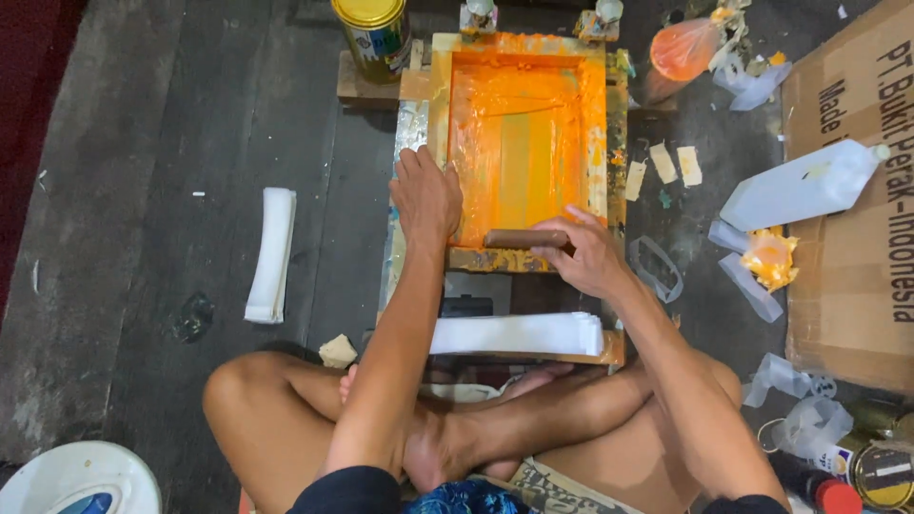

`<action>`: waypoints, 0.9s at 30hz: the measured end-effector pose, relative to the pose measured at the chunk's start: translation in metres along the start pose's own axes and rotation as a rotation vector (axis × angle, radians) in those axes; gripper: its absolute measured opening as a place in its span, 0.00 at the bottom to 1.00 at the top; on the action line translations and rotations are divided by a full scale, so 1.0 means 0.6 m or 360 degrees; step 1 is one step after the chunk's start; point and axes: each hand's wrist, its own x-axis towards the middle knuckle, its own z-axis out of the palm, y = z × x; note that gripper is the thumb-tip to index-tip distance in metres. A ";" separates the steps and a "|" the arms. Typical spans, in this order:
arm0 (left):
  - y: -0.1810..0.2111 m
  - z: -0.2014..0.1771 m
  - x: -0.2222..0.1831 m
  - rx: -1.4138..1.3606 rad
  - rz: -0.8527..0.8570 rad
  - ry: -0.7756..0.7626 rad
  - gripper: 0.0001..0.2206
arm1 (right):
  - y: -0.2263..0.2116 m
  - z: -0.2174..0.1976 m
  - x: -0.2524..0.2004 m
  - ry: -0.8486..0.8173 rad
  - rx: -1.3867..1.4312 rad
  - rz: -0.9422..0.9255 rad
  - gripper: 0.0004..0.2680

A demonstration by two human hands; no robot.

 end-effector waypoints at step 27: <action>0.004 -0.006 0.002 0.0022 0.0036 0.0022 0.18 | 0.017 0.012 0.017 0.0053 -0.0125 0.0062 0.07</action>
